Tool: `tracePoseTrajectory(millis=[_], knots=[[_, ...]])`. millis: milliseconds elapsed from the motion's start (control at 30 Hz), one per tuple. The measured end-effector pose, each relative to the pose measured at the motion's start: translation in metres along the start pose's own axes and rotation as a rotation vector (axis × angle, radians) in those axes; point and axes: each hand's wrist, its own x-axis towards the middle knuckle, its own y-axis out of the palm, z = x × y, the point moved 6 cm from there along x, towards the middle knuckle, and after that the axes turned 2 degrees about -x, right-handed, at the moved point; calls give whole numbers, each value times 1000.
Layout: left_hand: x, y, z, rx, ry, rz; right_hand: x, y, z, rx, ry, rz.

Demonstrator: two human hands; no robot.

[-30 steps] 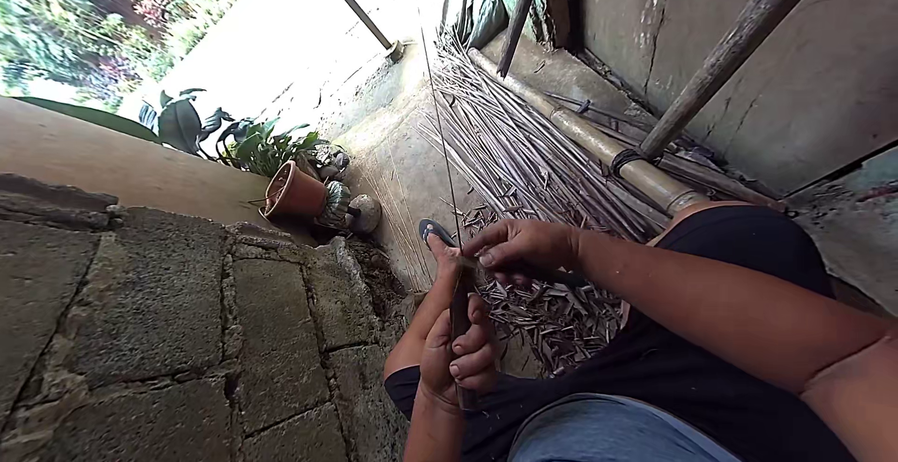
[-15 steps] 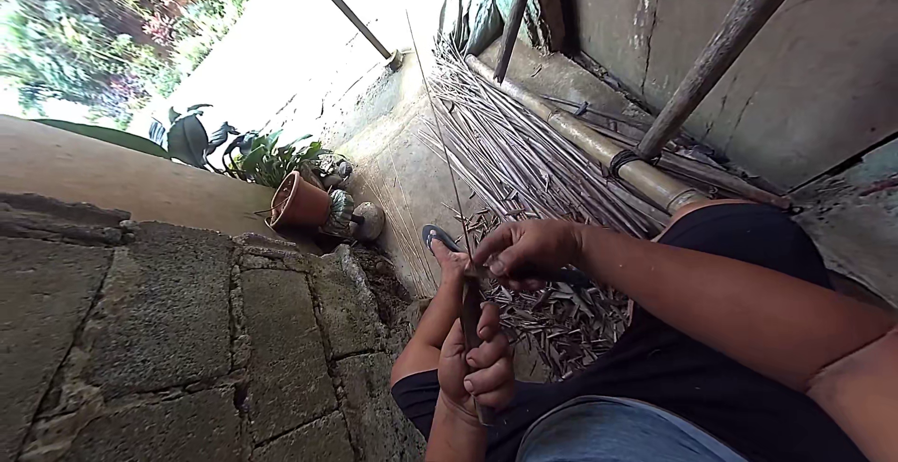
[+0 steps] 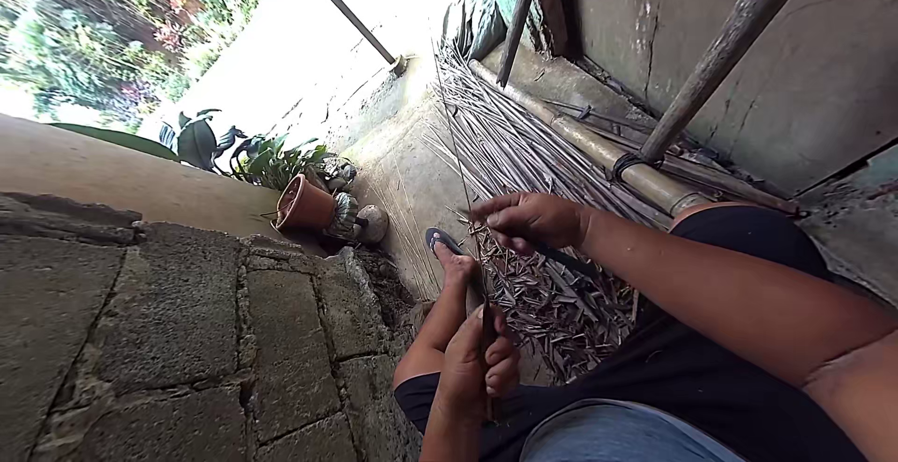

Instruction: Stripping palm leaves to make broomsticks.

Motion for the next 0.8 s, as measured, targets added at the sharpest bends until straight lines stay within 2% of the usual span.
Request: tracePoseTrajectory(millis=[67,133,333,467,567,700,800], knots=[[1,-9,-9,338,158,-212,-5,14,-9,-183,107,66],[0,-16,-15,524,247,-300,-9,24,-17,-265,183,136],[-3,-18,-16,686,299,-338,-2,8,-10,-141,141,-36],[0,-18,-23,822,347,-392,-9,27,-17,-271,208,108],[0,-18,-30,978,372,-454,-9,26,-14,-253,210,39],[2,-17,-33,1037,373,-457,-5,8,-8,-147,183,-90],[3,-18,-34,1102,384,-456,-6,11,-10,-184,213,-26]])
